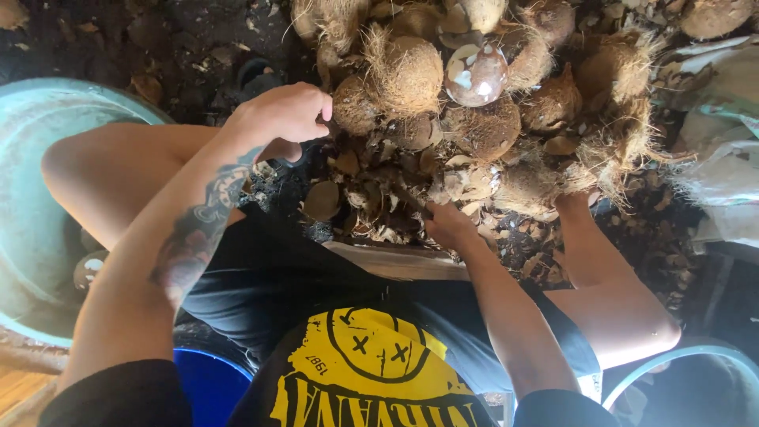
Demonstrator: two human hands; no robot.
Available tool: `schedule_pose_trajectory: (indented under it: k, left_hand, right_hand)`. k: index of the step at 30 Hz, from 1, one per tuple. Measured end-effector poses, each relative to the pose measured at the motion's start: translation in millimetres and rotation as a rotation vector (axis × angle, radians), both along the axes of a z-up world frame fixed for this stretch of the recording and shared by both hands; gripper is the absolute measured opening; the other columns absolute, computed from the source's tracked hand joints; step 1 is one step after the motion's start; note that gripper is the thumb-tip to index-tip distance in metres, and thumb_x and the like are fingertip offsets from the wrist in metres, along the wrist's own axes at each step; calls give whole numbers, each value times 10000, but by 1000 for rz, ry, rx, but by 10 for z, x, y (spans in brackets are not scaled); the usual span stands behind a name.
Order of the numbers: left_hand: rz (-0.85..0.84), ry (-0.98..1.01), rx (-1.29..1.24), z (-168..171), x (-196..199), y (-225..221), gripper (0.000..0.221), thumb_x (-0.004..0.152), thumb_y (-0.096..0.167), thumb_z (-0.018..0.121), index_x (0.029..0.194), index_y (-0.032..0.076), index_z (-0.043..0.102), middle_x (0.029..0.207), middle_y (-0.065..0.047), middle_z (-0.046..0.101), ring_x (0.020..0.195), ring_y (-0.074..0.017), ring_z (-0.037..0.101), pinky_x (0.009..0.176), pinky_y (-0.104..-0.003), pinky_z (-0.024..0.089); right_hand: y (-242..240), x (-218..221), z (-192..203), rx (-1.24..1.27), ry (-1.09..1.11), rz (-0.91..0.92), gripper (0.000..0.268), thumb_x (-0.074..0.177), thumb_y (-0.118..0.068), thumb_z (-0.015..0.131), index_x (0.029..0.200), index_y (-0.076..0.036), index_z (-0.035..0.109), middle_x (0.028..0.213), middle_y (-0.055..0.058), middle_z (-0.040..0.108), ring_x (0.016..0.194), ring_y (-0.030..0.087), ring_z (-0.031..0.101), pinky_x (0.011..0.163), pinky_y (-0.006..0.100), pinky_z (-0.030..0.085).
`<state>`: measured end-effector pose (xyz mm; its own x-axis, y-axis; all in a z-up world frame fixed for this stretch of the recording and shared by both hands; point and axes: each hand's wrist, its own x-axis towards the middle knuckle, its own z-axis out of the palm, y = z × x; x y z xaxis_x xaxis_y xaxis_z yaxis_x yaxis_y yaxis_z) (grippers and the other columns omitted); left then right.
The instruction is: The person is manually removing the outer husks from coconuts using a curved knife and then placing the cleaned coconuts into a basin of water.
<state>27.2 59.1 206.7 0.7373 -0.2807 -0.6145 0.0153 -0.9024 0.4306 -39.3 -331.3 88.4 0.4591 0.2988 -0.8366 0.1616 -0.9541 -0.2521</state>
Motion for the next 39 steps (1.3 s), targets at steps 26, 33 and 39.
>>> schedule_pose_trajectory:
  k: [26,33,39]
  left_hand:
    - [101,116,25,75,116,-100,443,1015,250,632,1404,41,657,1394,-323,620,1218,-527,650,943,-588,576]
    - [151,13,106,-60,134,-38,402,1009,282,665,1351,78,719,1323,-281,691,1194,-461,693,1008,-540,549]
    - [121,30,-3,-204,-3,-50,425,998,249,673,1342,0,699,1315,-323,675,1197,-501,670,974,-562,568]
  right_hand:
    - [-222,-233,-785,4,166,4,472,886,-370,556,1160,-68,794,1081,219,778,1082,428,742,933,578,565]
    - [-111,72,-323,-48,55,-172,464,891,-350,530,1261,-180,752,1195,153,755,1188,388,708,981,549,564]
    - [-162,-4,-398,-117,17,-255,540,831,-346,532,1262,-126,772,1170,187,768,1133,414,736,931,566,580]
